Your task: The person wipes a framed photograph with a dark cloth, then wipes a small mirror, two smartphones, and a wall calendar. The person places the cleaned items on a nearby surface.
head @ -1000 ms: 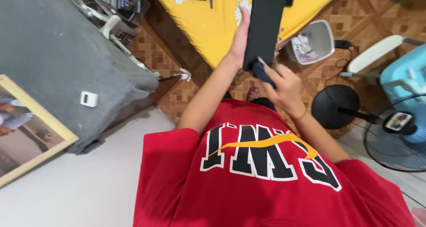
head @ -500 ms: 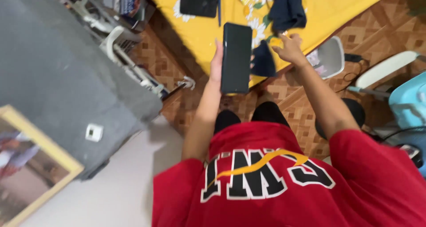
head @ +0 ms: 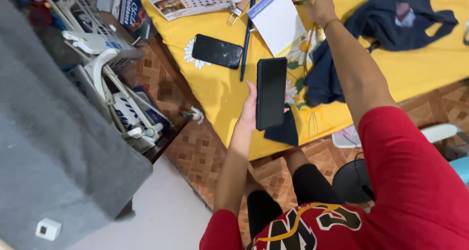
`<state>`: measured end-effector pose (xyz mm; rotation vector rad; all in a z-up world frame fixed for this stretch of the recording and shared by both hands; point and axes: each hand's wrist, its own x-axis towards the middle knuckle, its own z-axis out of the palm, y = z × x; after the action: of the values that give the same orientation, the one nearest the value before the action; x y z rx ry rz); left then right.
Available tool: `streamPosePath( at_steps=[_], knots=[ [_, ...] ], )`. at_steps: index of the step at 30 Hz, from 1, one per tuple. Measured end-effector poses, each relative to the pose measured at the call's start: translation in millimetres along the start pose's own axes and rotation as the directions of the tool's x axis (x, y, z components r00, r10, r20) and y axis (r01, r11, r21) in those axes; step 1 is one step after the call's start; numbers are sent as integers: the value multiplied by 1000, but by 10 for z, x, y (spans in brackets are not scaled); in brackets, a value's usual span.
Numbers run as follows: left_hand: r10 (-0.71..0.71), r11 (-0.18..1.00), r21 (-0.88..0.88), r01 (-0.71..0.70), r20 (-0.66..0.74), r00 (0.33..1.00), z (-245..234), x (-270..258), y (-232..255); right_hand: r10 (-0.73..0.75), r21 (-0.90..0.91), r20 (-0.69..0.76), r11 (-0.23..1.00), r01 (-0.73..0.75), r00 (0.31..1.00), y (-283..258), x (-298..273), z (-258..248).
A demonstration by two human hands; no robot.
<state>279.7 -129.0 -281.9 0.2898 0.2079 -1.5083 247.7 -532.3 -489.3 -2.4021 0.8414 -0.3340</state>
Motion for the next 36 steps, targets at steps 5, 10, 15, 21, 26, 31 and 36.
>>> streamPosePath(
  at_steps=[5, 10, 15, 21, 26, 31, 36],
  knots=[
    [-2, 997, 77, 8, -81, 997, -273, 176, 37, 128, -149, 25, 981, -123, 991, 179, 299, 273],
    [0, 998, -64, -5, -82, 997, -81, 220, 134, 142, -259, -81, 953, -158, 987, 64, 163, 143],
    [74, 996, -55, -73, 26, 997, 419, 196, 327, -77, 57, -153, 995, 86, 985, -428, -277, -741],
    [90, 994, 57, -90, 2, 996, 813, -183, 311, -107, 347, -274, 916, 202, 956, -1680, -1358, -2144],
    [61, 995, 70, -66, 70, 996, 1100, -640, 79, 208, 948, -182, 297, 115, 961, -2112, -2145, -2099],
    [60, 984, 163, -68, 51, 997, 1620, -1123, -66, 232, 999, -4, 48, -7, 973, -3732, -3151, -2645],
    [-14, 959, 283, -22, 122, 992, 1631, -1445, -101, 164, 593, -188, 805, -21, 968, -4657, -4166, -2797]
  ],
)
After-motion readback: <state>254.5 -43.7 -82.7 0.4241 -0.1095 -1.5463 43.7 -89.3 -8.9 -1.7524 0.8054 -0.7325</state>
